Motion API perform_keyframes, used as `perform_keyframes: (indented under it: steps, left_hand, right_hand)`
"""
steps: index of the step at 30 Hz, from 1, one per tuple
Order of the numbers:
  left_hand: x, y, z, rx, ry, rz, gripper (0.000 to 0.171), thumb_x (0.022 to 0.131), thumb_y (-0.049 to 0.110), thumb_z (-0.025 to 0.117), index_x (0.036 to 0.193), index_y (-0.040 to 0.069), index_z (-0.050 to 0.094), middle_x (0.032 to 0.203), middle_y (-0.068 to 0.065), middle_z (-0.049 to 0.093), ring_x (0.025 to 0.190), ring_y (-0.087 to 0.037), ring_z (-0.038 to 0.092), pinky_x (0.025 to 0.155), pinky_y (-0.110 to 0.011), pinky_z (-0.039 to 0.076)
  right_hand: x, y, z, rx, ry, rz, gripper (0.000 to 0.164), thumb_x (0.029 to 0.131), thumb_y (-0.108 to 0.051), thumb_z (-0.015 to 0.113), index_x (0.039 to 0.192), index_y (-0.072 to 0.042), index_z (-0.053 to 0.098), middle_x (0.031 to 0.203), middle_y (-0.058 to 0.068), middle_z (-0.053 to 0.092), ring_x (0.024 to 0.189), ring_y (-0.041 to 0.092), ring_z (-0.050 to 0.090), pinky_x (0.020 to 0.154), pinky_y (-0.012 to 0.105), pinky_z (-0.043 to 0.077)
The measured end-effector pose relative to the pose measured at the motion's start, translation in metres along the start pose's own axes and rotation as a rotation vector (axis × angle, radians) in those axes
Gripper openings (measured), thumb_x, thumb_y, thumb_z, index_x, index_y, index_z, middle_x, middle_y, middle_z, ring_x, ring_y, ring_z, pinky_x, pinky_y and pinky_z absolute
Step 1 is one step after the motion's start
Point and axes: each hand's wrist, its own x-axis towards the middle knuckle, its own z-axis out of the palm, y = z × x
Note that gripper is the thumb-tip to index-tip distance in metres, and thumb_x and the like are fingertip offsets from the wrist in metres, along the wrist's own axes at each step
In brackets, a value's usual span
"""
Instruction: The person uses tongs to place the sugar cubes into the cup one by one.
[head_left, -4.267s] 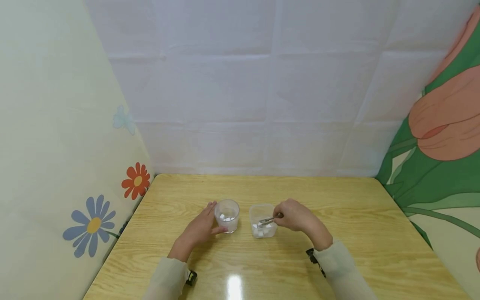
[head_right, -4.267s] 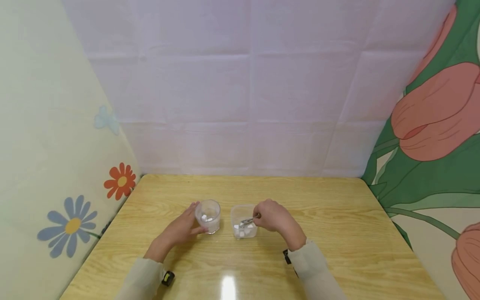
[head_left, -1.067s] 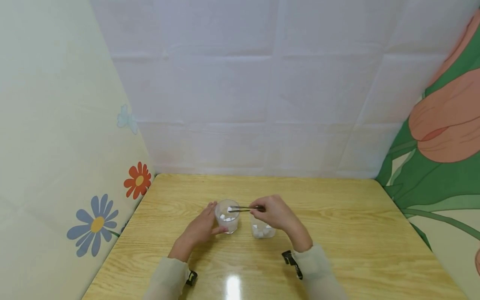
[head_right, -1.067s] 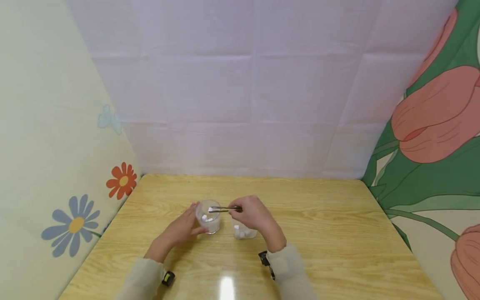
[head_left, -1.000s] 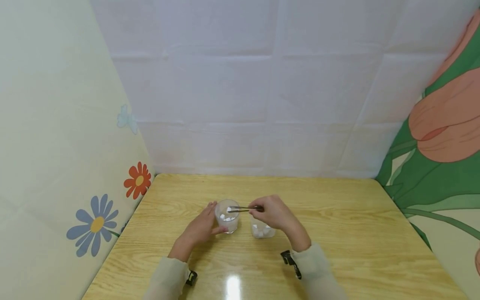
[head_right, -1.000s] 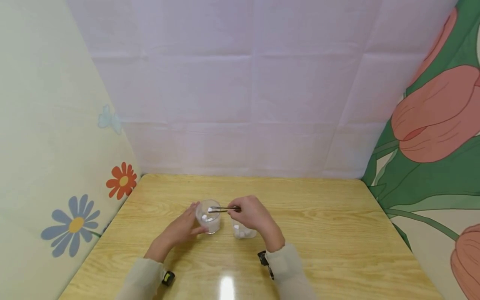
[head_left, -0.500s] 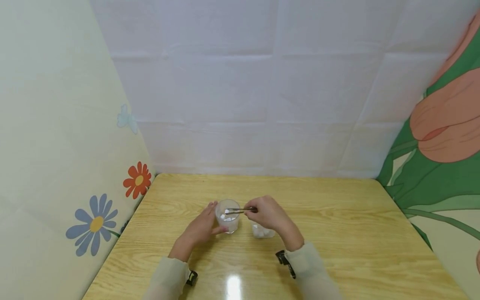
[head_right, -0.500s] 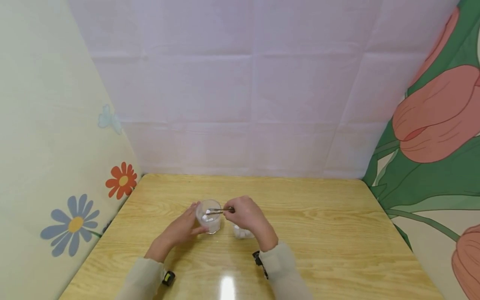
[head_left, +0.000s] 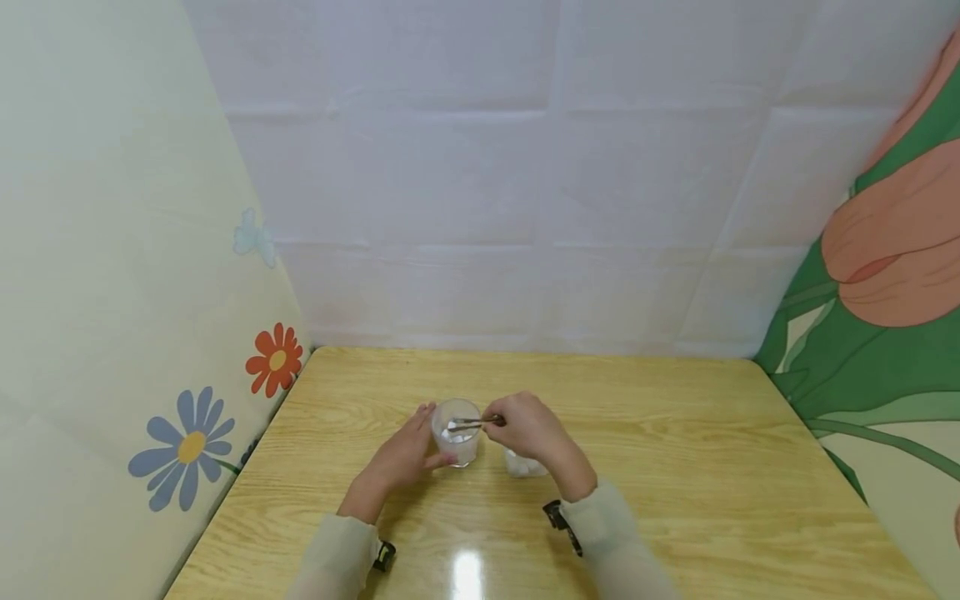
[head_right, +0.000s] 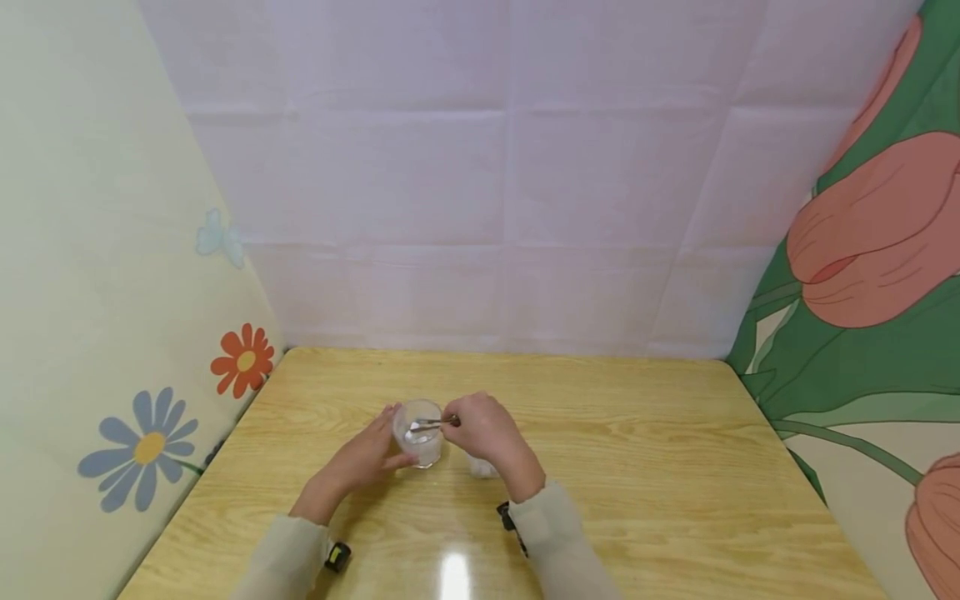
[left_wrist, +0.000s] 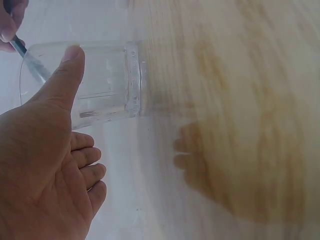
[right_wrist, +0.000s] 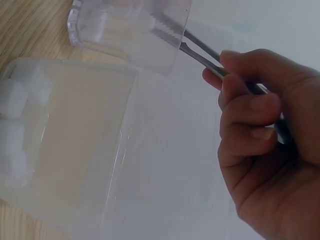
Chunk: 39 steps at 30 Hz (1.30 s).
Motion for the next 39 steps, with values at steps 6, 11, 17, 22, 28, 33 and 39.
perform_keyframes:
  steps: [6,11,17,22,28,33,39]
  left_hand:
    - [0.0,0.0,-0.001,-0.003,-0.003,0.001,0.09,0.092,0.051,0.069,0.159,0.007,0.03,0.165,-0.02,0.025,0.154,-0.036,0.019,0.122,-0.055,0.025]
    - [-0.001,-0.001,-0.001,-0.003,-0.006,0.009,0.09,0.091,0.051,0.07,0.159,0.006,0.03,0.164,-0.021,0.026,0.153,-0.037,0.02,0.121,-0.055,0.026]
    - [-0.001,0.0,-0.001,-0.005,-0.011,0.004,0.09,0.091,0.051,0.07,0.159,0.006,0.031,0.164,-0.021,0.026,0.153,-0.037,0.02,0.121,-0.055,0.026]
    - [0.0,-0.001,-0.001,0.003,-0.007,-0.001,0.09,0.091,0.051,0.07,0.159,0.005,0.031,0.164,-0.022,0.026,0.154,-0.037,0.02,0.122,-0.054,0.026]
    - [-0.001,-0.001,-0.002,0.008,-0.009,0.003,0.091,0.091,0.051,0.07,0.159,0.005,0.03,0.164,-0.021,0.026,0.154,-0.036,0.02,0.122,-0.053,0.026]
    - [-0.002,-0.001,-0.001,0.007,-0.002,0.001,0.091,0.091,0.051,0.071,0.159,0.006,0.031,0.164,-0.02,0.026,0.154,-0.036,0.02,0.121,-0.054,0.027]
    - [-0.002,0.0,-0.001,0.01,0.001,-0.006,0.093,0.091,0.051,0.071,0.159,0.004,0.029,0.165,-0.02,0.025,0.154,-0.035,0.02,0.122,-0.053,0.026]
  right_hand:
    - [0.003,-0.003,0.002,0.005,-0.012,0.009,0.009,0.092,-0.012,0.072,0.094,-0.007,0.08,0.082,0.001,0.075,0.065,0.004,0.06,0.061,0.024,0.054]
    - [0.004,-0.003,0.005,-0.002,-0.018,0.005,0.011,0.092,-0.011,0.071,0.095,-0.005,0.08,0.083,0.001,0.075,0.062,0.004,0.057,0.058,0.023,0.051]
    - [0.004,-0.005,0.005,-0.001,-0.031,0.035,0.011,0.093,-0.012,0.071,0.095,-0.006,0.079,0.083,0.001,0.074,0.06,0.005,0.055,0.056,0.024,0.05]
    - [0.003,-0.007,0.003,0.006,-0.036,0.053,0.01,0.093,-0.012,0.071,0.095,-0.007,0.079,0.081,0.001,0.074,0.06,0.005,0.056,0.056,0.023,0.05]
    - [-0.001,-0.007,-0.004,0.012,-0.025,0.077,0.013,0.095,-0.015,0.07,0.1,-0.007,0.079,0.086,0.001,0.075,0.066,0.006,0.061,0.058,0.025,0.052]
    - [-0.007,-0.008,-0.015,-0.014,0.018,0.054,0.013,0.094,-0.015,0.071,0.101,-0.008,0.079,0.09,0.002,0.076,0.073,0.008,0.066,0.065,0.029,0.057]
    - [-0.018,-0.002,-0.033,0.023,0.051,0.045,0.014,0.095,-0.013,0.07,0.103,-0.006,0.078,0.091,0.002,0.076,0.073,0.006,0.064,0.067,0.029,0.057]
